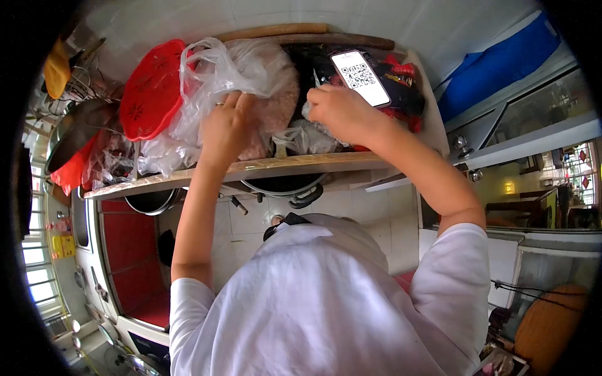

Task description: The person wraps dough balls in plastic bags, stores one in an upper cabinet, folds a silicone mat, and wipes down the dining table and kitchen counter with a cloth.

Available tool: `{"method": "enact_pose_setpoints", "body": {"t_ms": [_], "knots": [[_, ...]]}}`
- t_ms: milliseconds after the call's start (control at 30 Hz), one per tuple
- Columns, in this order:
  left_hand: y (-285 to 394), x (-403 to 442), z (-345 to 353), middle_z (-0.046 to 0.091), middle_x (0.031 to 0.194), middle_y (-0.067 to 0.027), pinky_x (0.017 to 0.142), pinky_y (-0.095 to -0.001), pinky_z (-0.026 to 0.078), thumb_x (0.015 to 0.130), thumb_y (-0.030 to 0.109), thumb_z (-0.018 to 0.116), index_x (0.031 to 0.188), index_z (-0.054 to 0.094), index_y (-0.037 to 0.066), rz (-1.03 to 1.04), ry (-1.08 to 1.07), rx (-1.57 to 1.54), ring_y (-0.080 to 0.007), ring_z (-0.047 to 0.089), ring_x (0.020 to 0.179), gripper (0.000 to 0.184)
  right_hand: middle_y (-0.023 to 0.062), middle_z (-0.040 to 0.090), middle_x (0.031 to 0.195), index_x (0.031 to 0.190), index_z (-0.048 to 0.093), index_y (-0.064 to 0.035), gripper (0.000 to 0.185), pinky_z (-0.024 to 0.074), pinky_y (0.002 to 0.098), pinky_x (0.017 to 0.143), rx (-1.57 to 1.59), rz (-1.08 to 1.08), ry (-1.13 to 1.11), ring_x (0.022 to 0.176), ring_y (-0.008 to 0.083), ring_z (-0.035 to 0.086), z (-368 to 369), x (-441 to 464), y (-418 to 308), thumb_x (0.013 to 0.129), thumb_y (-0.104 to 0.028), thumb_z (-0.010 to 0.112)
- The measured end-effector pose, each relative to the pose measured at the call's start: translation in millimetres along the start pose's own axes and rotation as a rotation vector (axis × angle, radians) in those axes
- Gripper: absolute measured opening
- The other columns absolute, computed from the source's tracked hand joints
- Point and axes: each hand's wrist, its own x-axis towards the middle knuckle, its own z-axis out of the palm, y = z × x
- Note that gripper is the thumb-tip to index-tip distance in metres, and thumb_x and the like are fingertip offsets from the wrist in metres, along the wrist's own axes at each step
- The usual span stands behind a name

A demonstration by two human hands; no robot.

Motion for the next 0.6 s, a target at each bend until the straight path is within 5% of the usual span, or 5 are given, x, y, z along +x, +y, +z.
{"method": "enact_pose_setpoints", "body": {"t_ms": [133, 200, 367, 433, 600], "knots": [[38, -2, -11, 0.055, 0.087, -0.0037, 0.072, -0.0347, 0.047, 0.065, 0.012, 0.063, 0.083, 0.059, 0.013, 0.192, -0.045, -0.188, -0.0244, 0.054, 0.089, 0.019, 0.0043, 0.055, 0.084, 0.078, 0.068, -0.0061, 0.022, 0.0490, 0.0324, 0.072, -0.040, 0.034, 0.064, 0.085, 0.0229, 0.056, -6, -1, 11, 0.063, 0.005, 0.059], [49, -3, -1, 0.055, 0.086, -0.0023, 0.078, -0.0340, 0.044, 0.067, 0.013, 0.062, 0.078, 0.061, 0.014, 0.465, -0.072, -0.152, -0.0217, 0.053, 0.089, 0.011, 0.0040, 0.055, 0.083, 0.077, 0.068, -0.0065, 0.021, 0.0489, 0.0317, 0.072, -0.043, 0.035, 0.062, 0.085, 0.0225, 0.056, -7, 0, 14, 0.063, 0.006, 0.058], [60, 7, 39, 0.057, 0.089, 0.0000, 0.086, -0.0347, 0.041, 0.070, 0.013, 0.060, 0.082, 0.066, 0.015, 0.499, -0.155, -0.068, -0.0198, 0.052, 0.096, 0.013, 0.0031, 0.056, 0.082, 0.074, 0.067, -0.0058, 0.016, 0.0488, 0.0308, 0.072, -0.139, 0.015, 0.030, 0.084, 0.0212, 0.056, -6, 0, 18, 0.064, 0.004, 0.059], [60, 14, 40, 0.059, 0.089, 0.0011, 0.088, -0.0351, 0.039, 0.067, 0.012, 0.062, 0.081, 0.066, 0.016, 0.589, -0.387, 0.100, -0.0189, 0.052, 0.099, 0.015, 0.0030, 0.056, 0.082, 0.074, 0.067, -0.0058, 0.015, 0.0488, 0.0308, 0.072, -0.142, 0.020, 0.033, 0.084, 0.0211, 0.056, -5, -1, 20, 0.064, 0.003, 0.059], [44, 17, 20, 0.061, 0.086, -0.0034, 0.077, -0.0348, 0.045, 0.066, 0.008, 0.063, 0.080, 0.066, 0.013, 0.365, -0.240, -0.113, -0.0241, 0.058, 0.087, 0.015, 0.0026, 0.056, 0.082, 0.074, 0.068, -0.0061, 0.015, 0.0490, 0.0307, 0.072, -0.156, 0.051, 0.033, 0.085, 0.0208, 0.056, -9, -5, 22, 0.065, 0.003, 0.059]]}}
